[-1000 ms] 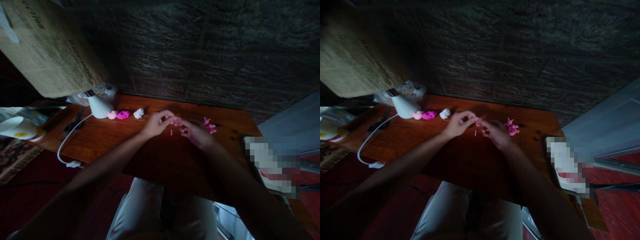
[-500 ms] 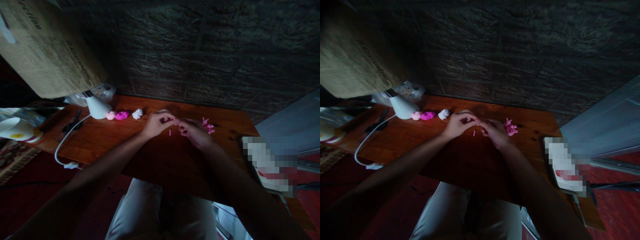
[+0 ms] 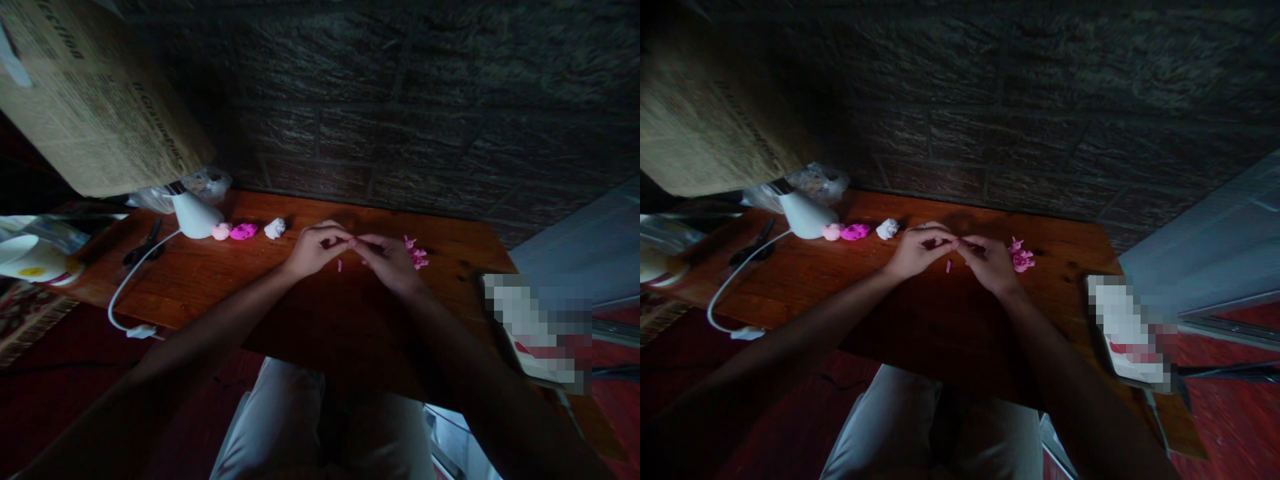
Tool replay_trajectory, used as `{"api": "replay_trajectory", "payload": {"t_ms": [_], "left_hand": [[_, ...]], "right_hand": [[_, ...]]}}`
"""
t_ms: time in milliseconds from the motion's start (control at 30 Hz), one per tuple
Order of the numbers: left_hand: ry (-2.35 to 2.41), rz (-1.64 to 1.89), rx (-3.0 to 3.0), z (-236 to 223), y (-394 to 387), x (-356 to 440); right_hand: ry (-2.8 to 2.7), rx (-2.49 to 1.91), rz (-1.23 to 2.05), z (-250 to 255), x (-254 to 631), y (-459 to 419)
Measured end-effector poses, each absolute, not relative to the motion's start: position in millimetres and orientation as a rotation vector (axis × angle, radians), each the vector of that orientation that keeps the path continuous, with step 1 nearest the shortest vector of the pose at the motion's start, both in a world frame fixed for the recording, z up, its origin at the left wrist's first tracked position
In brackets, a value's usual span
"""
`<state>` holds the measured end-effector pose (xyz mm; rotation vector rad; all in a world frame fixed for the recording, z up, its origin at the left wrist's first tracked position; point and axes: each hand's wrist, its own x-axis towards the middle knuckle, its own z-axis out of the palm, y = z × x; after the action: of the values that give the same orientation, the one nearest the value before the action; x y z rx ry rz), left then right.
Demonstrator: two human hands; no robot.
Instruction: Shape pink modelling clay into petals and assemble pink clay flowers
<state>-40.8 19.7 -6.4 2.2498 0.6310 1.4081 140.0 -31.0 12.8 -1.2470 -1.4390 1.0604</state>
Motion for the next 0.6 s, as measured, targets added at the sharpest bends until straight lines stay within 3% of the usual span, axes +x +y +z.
{"api": "replay_trajectory", "payload": {"t_ms": [600], "left_hand": [[0.642,1.435,2.259,-5.6,17.8,-39.0]], "right_hand": [[-1.356,-1.252,1.034,19.1,138.7,-33.0]]}}
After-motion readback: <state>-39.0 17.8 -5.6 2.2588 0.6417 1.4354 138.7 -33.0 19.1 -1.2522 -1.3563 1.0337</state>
